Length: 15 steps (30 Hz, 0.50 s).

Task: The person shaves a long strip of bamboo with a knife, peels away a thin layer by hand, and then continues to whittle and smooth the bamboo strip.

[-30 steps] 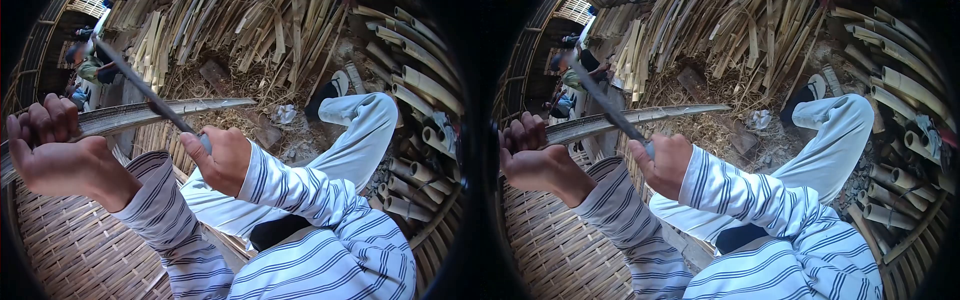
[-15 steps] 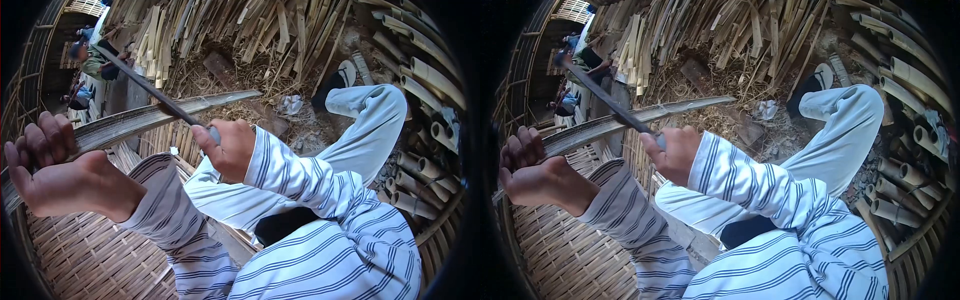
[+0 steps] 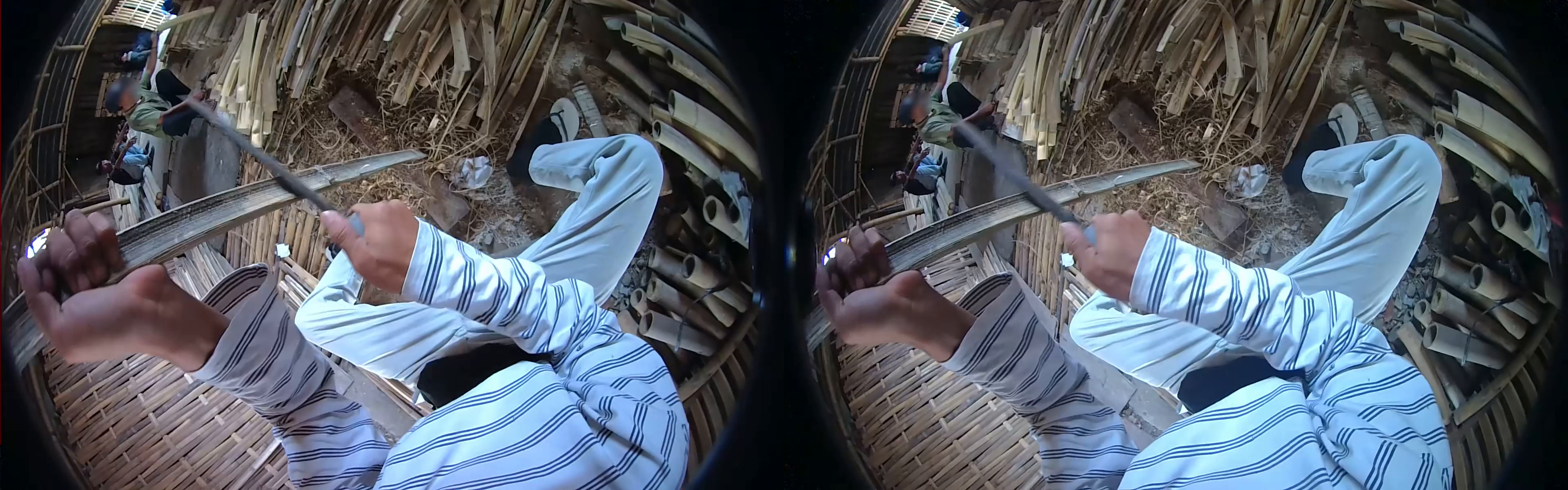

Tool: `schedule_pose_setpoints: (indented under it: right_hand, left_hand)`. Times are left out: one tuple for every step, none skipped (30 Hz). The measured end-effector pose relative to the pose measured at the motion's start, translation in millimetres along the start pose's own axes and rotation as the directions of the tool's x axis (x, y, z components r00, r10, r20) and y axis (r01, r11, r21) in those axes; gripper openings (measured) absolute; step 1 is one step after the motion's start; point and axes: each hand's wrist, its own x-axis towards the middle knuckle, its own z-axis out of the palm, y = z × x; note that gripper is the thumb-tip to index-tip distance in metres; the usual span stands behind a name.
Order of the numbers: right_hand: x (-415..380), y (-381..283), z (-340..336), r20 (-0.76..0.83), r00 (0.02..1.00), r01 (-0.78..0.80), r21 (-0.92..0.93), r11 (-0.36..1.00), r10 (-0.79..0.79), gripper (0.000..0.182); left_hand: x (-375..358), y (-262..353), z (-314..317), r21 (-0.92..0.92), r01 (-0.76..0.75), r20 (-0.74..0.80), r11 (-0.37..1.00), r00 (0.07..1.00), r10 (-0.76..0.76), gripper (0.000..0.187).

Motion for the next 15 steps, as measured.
schedule_pose_setpoints:
  right_hand:
    - [-1.0,3.8,0.0,0.018,1.0,-0.006,-0.03,1.0,0.006,0.055]
    - [-2.7,7.4,-0.6,0.035,0.999,-0.012,-0.056,0.998,0.014,0.054]
    - [-0.7,10.2,-3.8,0.048,0.999,0.0,-0.088,0.996,0.004,0.054]
    - [2.9,33.6,3.5,0.072,0.99,-0.123,0.022,0.992,0.121,0.053]
    - [2.7,25.8,3.7,0.029,0.997,-0.077,-0.04,0.996,0.078,0.053]
    - [2.3,19.0,4.3,-0.015,0.999,-0.038,-0.101,0.994,0.037,0.053]
    - [1.6,15.7,2.0,0.015,0.998,-0.054,-0.007,0.999,0.054,0.053]
    - [0.1,0.1,-5.3,0.051,0.996,-0.084,0.09,0.992,0.08,0.052]
    - [-1.9,-7.4,-5.2,0.032,0.997,-0.069,0.009,0.998,0.069,0.052]
    - [-0.7,0.5,-4.8,0.007,0.999,-0.031,-0.018,0.999,0.031,0.052]
    - [-0.6,13.5,-1.4,-0.014,1.0,0.006,-0.039,0.999,-0.006,0.053]
    - [-0.1,26.7,2.0,-0.04,0.998,0.055,-0.063,0.996,-0.057,0.053]
    - [0.5,46.0,2.8,-0.015,0.992,-0.127,0.011,0.992,0.127,0.055]
    - [2.6,47.5,-1.4,0.044,0.984,-0.171,-0.047,0.984,0.173,0.057]
    - [3.2,50.0,-3.6,0.067,0.98,-0.185,-0.019,0.983,0.186,0.057]
  left_hand:
    - [-1.3,0.1,-0.7,-0.004,-0.002,0.004,1.0,1.0,0.002,0.028]
    - [-1.8,1.4,-2.9,-0.006,-0.005,0.013,1.0,1.0,0.005,0.029]
    - [-2.1,2.5,-4.4,-0.002,0.007,0.007,1.0,1.0,-0.007,0.029]
    - [-2.2,3.7,-4.8,-0.008,0.011,-0.006,1.0,1.0,-0.011,0.029]
    - [-1.8,4.8,-4.6,-0.013,0.017,-0.02,1.0,1.0,-0.018,0.029]
    - [-1.0,5.3,-2.3,-0.026,0.001,-0.028,1.0,1.0,-0.001,0.029]
    - [-1.3,4.7,-1.4,-0.026,-0.004,-0.025,1.0,1.0,0.004,0.029]
    - [-2.6,2.4,-2.8,-0.017,-0.001,-0.017,1.0,1.0,0.001,0.03]
    - [1.7,-3.1,-9.7,-0.014,-0.012,0.016,1.0,1.0,0.012,0.022]
    - [11.3,-9.5,-21.5,-0.013,-0.025,0.047,1.0,0.999,0.025,0.018]
    - [11.5,-7.9,-23.3,-0.011,-0.021,0.059,1.0,0.998,0.021,0.018]
    - [11.8,-6.0,-25.1,-0.01,-0.016,0.071,1.0,0.997,0.017,0.018]
    - [0.4,1.9,-12.7,-0.028,-0.002,0.054,1.0,0.999,0.004,0.022]
    - [-6.0,7.5,-5.0,-0.047,0.013,0.032,0.999,0.999,-0.012,0.03]
    - [-4.8,7.3,-6.4,-0.048,0.022,0.029,0.999,0.999,-0.02,0.029]
